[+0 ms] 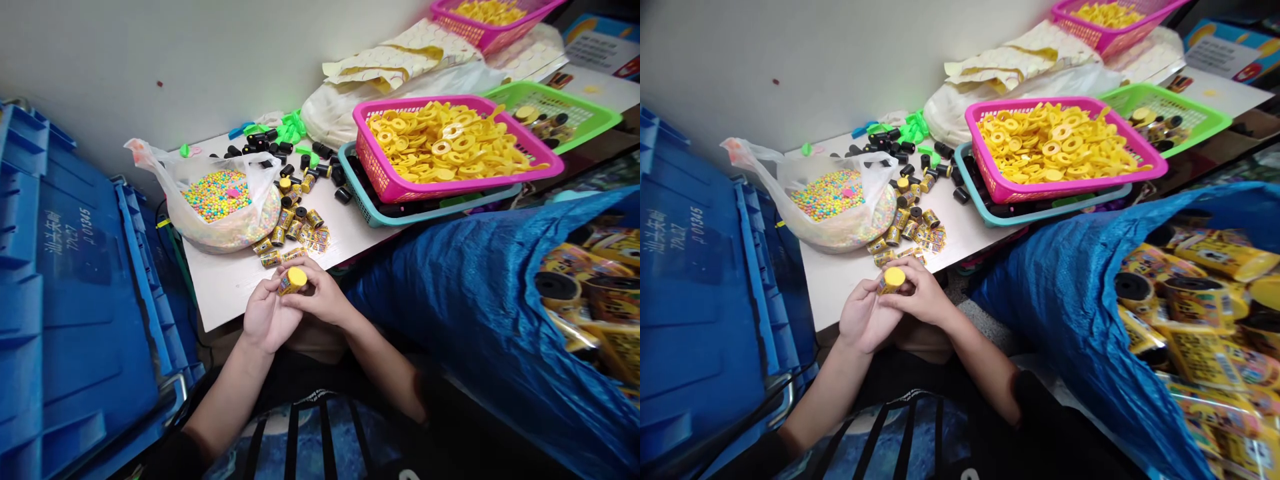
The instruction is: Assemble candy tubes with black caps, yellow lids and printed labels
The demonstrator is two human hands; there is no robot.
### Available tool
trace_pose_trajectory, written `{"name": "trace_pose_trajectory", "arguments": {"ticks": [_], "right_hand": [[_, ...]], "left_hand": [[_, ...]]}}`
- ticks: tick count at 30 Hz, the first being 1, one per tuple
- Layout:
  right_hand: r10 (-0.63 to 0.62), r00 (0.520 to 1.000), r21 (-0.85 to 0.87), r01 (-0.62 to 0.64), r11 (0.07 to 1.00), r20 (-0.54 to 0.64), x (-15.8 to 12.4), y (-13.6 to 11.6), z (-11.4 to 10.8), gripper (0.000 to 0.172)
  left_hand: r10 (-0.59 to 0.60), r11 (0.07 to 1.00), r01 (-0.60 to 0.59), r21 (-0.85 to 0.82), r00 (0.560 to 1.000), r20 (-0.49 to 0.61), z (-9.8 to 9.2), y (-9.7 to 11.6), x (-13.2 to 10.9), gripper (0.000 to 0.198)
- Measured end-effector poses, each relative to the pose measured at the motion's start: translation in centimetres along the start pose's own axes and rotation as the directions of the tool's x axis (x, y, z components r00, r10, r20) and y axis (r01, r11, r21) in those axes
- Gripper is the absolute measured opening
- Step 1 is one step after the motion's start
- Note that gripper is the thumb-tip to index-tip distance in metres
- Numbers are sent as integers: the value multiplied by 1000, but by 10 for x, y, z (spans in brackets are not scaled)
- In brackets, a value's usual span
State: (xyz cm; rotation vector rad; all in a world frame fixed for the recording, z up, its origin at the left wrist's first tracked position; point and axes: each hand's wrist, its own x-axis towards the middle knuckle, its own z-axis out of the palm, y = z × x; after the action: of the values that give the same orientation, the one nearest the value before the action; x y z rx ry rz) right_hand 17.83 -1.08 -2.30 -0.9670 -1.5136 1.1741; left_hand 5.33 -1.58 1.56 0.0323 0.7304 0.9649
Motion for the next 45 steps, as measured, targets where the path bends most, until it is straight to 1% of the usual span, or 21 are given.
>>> {"name": "trace_pose_trajectory", "arguments": {"ticks": [7, 10, 14, 15, 16, 18, 20, 21, 22, 23, 24, 26, 29, 32, 34, 36, 38, 39, 42, 43, 45], "right_hand": [[42, 999, 14, -42, 999, 3, 4, 7, 1, 32], [76, 997, 84, -75, 994, -10, 5, 15, 3, 37], [148, 989, 264, -149, 953, 20, 9, 20, -1, 51], [159, 987, 276, -158, 948, 20, 14, 19, -5, 51], [169, 986, 267, -163, 950, 0, 21, 18, -10, 50], [195, 974, 164, -175, 971, -115, 42, 14, -24, 45], [220, 933, -83, -253, 964, -283, 73, 9, -39, 44], [222, 907, -251, -322, 913, -357, 90, 7, -47, 44], [228, 881, -426, -409, 807, -415, 108, 6, -54, 44], [266, 858, -566, -494, 660, -439, 124, 6, -60, 45], [289, 842, -605, -531, 593, -456, 139, 7, -65, 46], [344, 822, -648, -569, 506, -454, 162, 13, -71, 49], [380, 817, -694, -572, 438, -434, 181, 23, -78, 46], [311, 845, -746, -531, 402, -434, 198, 28, -86, 38], [276, 857, -772, -512, 376, -434, 213, 29, -90, 31], [295, 851, -786, -518, 338, -435, 230, 29, -92, 28], [340, 834, -793, -533, 296, -434, 245, 31, -92, 34], [362, 826, -796, -539, 277, -433, 252, 32, -91, 34], [395, 814, -799, -543, 257, -426, 264, 35, -89, 34], [384, 817, -799, -543, 259, -431, 265, 35, -89, 34], [319, 836, -798, -534, 281, -447, 261, 31, -91, 36]], "left_hand": [[9, 1000, -9, 19, 1000, -20, -2, 2, 5, 23], [14, 998, -15, 61, 1000, 21, -4, 3, 6, 27], [88, 978, -108, 180, 989, 115, -9, 7, 4, 38], [106, 966, -127, 225, 989, 106, -11, 8, 5, 41], [140, 952, -152, 267, 988, 63, -14, 9, 5, 45], [201, 918, -185, 351, 980, -9, -18, 11, 8, 50], [246, 894, -217, 393, 969, -24, -22, 13, 11, 47], [254, 886, -225, 405, 967, -18, -23, 13, 11, 45], [257, 881, -231, 414, 966, -7, -24, 13, 11, 42], [257, 875, -235, 423, 966, 4, -24, 13, 11, 39], [256, 869, -237, 435, 966, 14, -25, 13, 10, 37], [264, 850, -246, 465, 964, 27, -28, 15, 9, 33], [342, 787, -304, 537, 939, 31, -35, 20, 9, 31], [437, 693, -377, 615, 898, 57, -40, 24, 12, 31], [442, 662, -393, 638, 892, 91, -41, 25, 13, 30], [425, 639, -392, 662, 897, 121, -40, 22, 14, 29], [436, 557, -394, 731, 888, 146, -39, 20, 14, 25], [460, 480, -399, 781, 873, 163, -40, 18, 15, 22], [555, 144, -435, 889, 779, 292, -44, 16, 20, 6], [581, 78, -438, 896, 750, 316, -47, 16, 22, 4], [625, -6, -458, 889, 692, 361, -52, 17, 28, 5]]}}
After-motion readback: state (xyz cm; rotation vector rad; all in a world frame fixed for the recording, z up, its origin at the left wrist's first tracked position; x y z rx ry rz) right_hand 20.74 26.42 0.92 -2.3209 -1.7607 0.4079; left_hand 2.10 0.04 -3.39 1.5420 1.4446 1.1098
